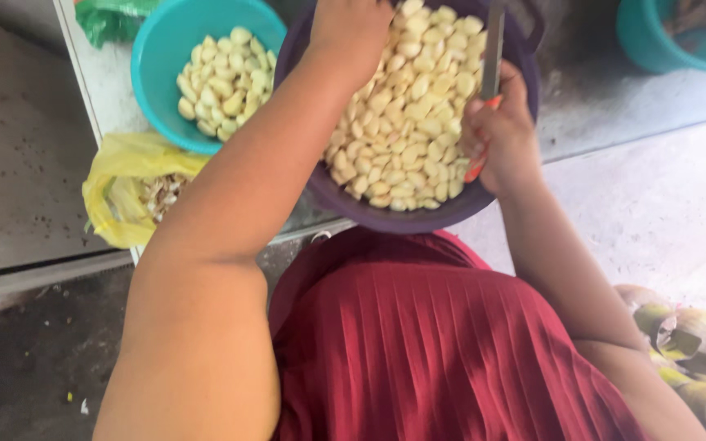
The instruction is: The person peels garlic cloves one by one using a small knife with an orange handle. The peeled cloves are placed into a purple bowl, and the skins are discarded into a yellow plastic bag. The task is performed continuously from a first-person perspective.
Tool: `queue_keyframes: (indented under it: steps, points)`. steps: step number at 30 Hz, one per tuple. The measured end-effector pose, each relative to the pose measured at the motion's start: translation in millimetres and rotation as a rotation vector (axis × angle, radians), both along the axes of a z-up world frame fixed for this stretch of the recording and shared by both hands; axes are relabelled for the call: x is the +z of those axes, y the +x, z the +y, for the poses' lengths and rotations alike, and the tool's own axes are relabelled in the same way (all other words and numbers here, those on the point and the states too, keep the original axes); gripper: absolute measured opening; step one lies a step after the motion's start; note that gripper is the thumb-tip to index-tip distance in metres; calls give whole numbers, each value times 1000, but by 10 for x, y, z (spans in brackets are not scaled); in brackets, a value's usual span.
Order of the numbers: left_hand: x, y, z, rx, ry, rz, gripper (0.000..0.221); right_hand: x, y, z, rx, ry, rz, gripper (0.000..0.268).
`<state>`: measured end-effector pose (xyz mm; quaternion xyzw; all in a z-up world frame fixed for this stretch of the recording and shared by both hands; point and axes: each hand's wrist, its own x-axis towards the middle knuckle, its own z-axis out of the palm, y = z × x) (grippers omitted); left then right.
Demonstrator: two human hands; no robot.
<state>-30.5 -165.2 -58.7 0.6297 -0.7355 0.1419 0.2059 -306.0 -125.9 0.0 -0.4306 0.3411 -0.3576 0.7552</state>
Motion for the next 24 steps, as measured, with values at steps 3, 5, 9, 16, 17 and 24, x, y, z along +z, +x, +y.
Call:
queue_keyframes:
  steps: [3,5,9,16,17,24]
  points:
    - [89,-9,60,4,25,-96,22,33,-12,32,37,-42,65,52]
    - [241,35,142,-16,-2,-26,23,12,-28,19,88,-80,39,50]
    - [653,-87,445,-185,257,740,22,14,-64,22,117,-69,-21,40]
    - [982,-415,1490,-188,348,1507,27,271,105,184,358,-470,59,48]
    - [1003,-419,1594,-198,314,1605,28,352,135,223,412,-572,96,48]
    - [917,-231,2305,-209,-42,1910,26,828,722,644,623,-1056,365,54]
